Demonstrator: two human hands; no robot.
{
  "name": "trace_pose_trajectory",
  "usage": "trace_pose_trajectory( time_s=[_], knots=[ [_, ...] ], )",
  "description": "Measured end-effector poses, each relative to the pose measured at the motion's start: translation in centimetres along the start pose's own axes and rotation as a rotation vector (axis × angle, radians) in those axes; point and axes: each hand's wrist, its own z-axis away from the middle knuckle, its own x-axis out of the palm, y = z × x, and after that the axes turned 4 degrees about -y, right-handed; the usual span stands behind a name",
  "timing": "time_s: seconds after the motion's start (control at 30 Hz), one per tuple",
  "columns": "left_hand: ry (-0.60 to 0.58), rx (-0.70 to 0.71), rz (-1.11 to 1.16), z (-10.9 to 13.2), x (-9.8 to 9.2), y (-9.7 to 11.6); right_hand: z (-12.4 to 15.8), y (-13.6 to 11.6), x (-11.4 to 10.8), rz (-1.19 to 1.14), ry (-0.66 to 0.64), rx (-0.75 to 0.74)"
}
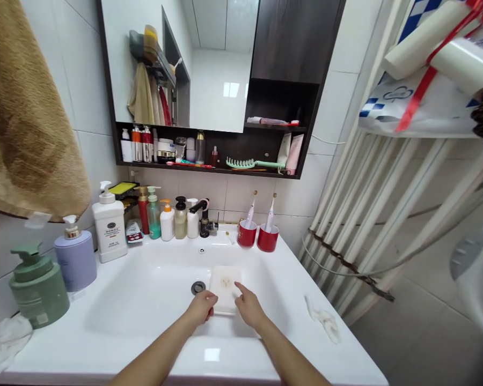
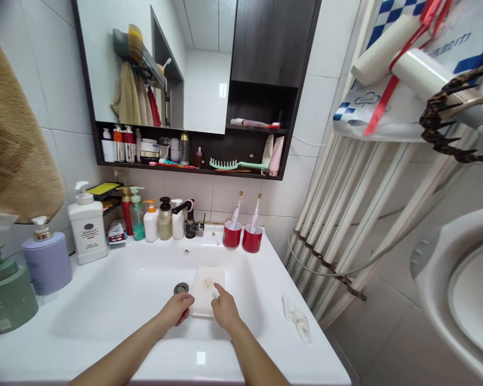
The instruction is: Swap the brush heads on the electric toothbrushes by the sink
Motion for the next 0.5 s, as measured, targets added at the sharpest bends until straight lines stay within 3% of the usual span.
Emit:
trace_pose_trajectory(
  time_s=[0.2,0.33,0.43,0.5],
  knots=[
    [-0.091,-0.038,-0.011,-0.3,0.2,-0.2,-0.3,-0.3,0.5,-0.037,-0.011,0.02],
    [-0.1,-0.09,0.061,0.3,0.3,0.4,-0.3,-0.6,0.7,-0.274,-0.002,0.179],
    [-0.161,-0.027,0.196,0.7,0.7,3.6,-0.6,-3.5,-0.5,-0.597,0.038,0.238],
    [-0.185,0.057,0.239,0.9,1.0,7.3,-1.0,-6.8,-2.2,-0.798,0.071,0.1]
  ],
)
